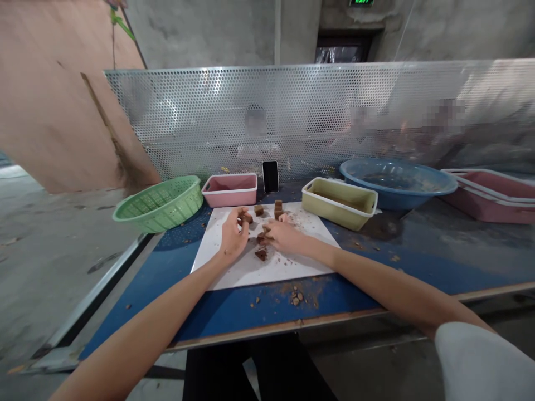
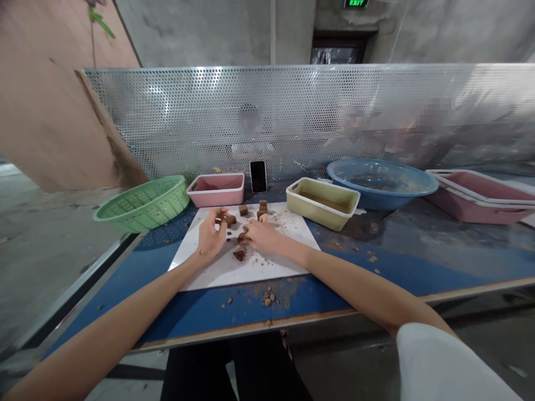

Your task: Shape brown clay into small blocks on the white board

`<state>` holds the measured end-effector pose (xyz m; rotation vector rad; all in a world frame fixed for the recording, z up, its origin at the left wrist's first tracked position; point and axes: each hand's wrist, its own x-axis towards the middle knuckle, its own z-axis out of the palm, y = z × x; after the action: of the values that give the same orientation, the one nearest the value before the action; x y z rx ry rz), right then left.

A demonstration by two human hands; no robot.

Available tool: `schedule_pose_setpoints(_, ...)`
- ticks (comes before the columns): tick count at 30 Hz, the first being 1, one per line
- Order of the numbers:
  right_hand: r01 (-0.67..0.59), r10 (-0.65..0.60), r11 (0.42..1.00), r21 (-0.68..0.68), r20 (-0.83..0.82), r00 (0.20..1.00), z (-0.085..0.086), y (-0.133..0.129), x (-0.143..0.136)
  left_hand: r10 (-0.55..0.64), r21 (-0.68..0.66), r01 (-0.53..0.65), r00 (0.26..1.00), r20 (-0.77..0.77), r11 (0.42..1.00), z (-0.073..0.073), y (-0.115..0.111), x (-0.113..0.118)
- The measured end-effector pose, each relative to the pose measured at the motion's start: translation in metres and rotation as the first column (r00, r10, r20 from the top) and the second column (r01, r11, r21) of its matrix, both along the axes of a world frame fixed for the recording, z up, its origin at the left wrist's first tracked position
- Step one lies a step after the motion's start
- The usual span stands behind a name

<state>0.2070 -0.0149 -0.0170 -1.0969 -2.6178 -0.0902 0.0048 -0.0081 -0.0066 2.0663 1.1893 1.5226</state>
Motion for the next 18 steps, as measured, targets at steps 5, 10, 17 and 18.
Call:
schedule_pose_setpoints(5, 0.057, -0.057, 0.998, 0.008, -0.012, 0.998, 0.0026, 0.0008, 0.0012, -0.001, 0.01, 0.0, 1.0, 0.009, 1.0, -0.0001, 0.0002, 0.0005)
schedule_pose_setpoints(10, -0.012, 0.013, 0.999, -0.036, 0.035, 0.999, 0.0075, 0.0001, -0.0006, -0.008, 0.024, 0.008, 1.0, -0.009, 1.0, -0.0008, 0.0007, 0.0001)
schedule_pose_setpoints(17, -0.022, 0.022, 1.0, -0.017, 0.012, 1.0, 0.0046, -0.001, -0.0003, -0.012, 0.025, 0.013, 1.0, -0.016, 1.0, -0.0035, 0.0026, -0.0009)
schedule_pose_setpoints(18, -0.016, 0.016, 1.0, -0.009, 0.014, 1.0, 0.0035, -0.0002, 0.0001, -0.013, 0.031, 0.014, 1.0, -0.015, 0.999, -0.0036, 0.0029, -0.0009)
